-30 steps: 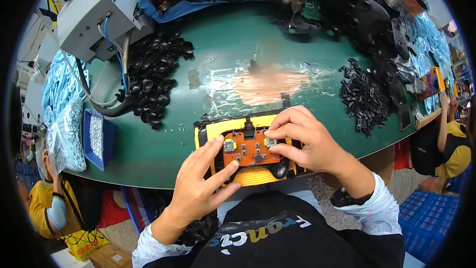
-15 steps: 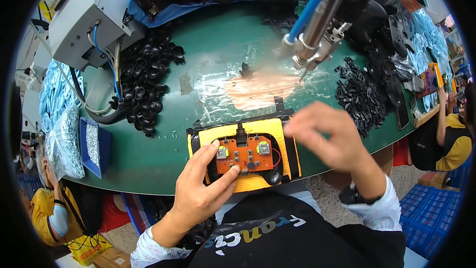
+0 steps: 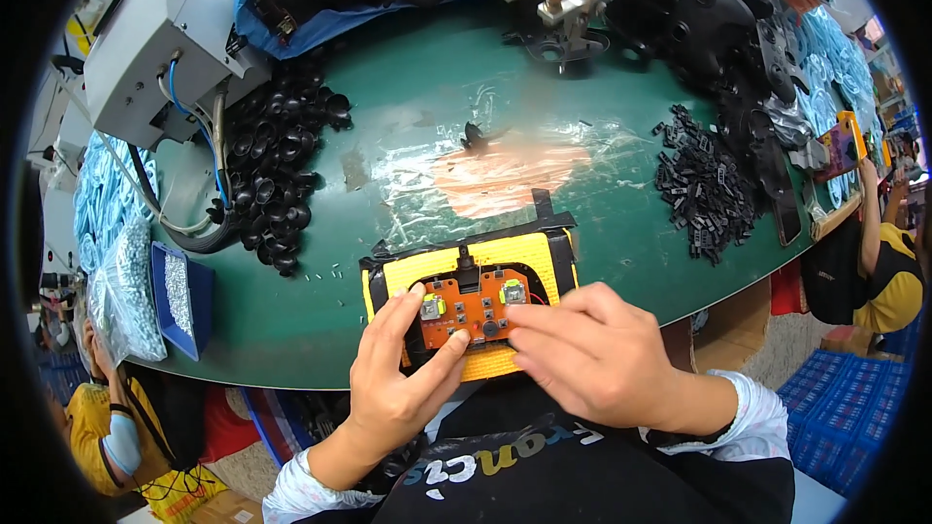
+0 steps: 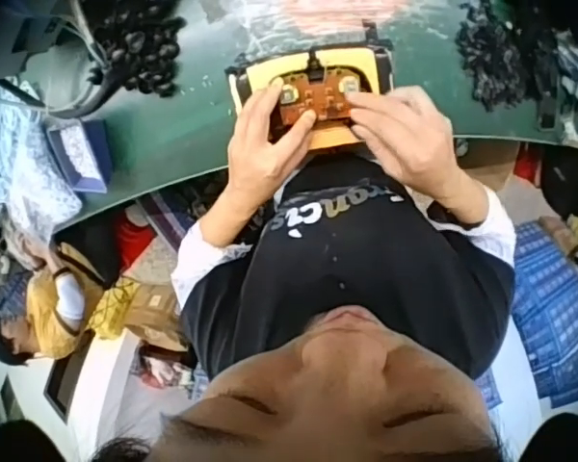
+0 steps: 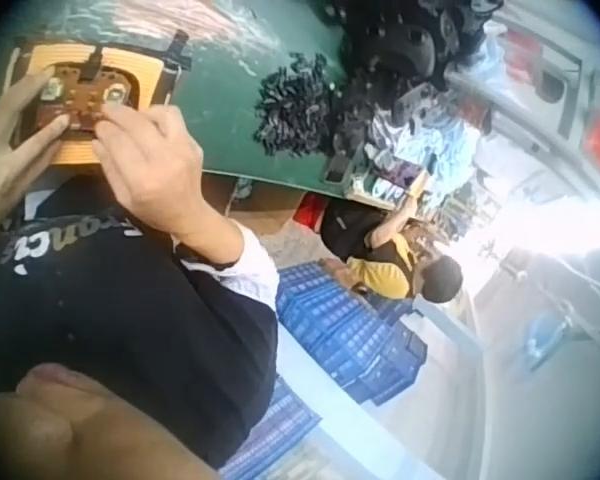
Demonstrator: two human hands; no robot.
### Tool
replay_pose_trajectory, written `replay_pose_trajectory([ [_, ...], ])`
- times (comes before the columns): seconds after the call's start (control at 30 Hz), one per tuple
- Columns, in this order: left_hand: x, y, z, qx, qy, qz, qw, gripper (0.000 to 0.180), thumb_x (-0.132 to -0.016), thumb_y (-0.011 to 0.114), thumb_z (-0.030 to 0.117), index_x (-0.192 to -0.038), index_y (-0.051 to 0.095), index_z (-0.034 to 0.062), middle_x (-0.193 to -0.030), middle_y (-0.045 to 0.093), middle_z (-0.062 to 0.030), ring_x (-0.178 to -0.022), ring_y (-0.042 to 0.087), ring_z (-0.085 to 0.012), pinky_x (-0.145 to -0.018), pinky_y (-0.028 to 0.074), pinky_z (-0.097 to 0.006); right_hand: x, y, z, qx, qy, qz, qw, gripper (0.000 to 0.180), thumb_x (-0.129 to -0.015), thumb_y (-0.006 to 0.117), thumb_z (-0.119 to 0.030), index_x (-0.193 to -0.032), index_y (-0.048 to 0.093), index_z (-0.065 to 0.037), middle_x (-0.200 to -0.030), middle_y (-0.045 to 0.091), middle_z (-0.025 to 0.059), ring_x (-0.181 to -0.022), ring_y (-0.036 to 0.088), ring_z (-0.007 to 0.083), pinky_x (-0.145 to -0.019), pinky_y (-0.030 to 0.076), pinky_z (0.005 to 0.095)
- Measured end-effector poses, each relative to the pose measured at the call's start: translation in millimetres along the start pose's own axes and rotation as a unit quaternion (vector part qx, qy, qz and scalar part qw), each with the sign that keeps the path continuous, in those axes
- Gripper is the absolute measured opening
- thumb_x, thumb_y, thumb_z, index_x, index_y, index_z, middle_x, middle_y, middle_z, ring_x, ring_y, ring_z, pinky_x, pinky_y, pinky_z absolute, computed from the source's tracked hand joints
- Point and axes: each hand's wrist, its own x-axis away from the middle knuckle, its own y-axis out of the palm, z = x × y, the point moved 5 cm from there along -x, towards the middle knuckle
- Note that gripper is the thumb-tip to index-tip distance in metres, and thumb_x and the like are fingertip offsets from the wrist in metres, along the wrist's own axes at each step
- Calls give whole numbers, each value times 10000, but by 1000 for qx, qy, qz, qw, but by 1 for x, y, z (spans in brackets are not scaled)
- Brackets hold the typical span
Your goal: Assembling internal components and outer shells of game controllers at a manufacturing workstation.
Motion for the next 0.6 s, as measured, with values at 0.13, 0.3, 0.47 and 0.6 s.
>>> replay_pose_trajectory([
  [0.13, -2, 2, -2, 1, -2, 4, 1000, 323, -722, 771, 94, -1043, 736, 117, -1289, 573, -269, -1134, 604, -407, -948, 525, -410, -13, 17, -6, -15, -70, -20, 997, 227, -737, 772, -123, -943, 716, -45, -1115, 684, 73, -928, 605, 232, -841, 496, 442],
  [0.3, 4, 2, 0, -19, -13, 37, 999, 291, -725, 756, 112, -1014, 748, 139, -1283, 586, -262, -1130, 608, -391, -935, 529, -390, -32, 14, -1, -23, -104, -32, 994, 208, -762, 765, -130, -942, 704, -47, -1090, 691, 56, -856, 610, 230, -776, 496, 393],
  [0.47, 0, -9, 3, 45, -82, 15, 996, 354, -669, 839, 177, -1006, 737, 140, -1327, 544, -235, -1209, 531, -396, -952, 452, -445, -90, 23, -9, -24, -137, -37, 990, 234, -782, 724, -115, -1003, 678, -55, -1023, 675, 72, -859, 617, 265, -736, 507, 372],
  [0.6, 1, -51, -14, -2, -110, 73, 991, 308, -697, 815, 123, -992, 727, 102, -1228, 576, -187, -1100, 549, -358, -929, 410, -415, -141, 63, -12, -20, -200, -99, 975, 235, -781, 674, -78, -1015, 662, -52, -984, 662, 98, -921, 625, 294, -753, 527, 386],
])
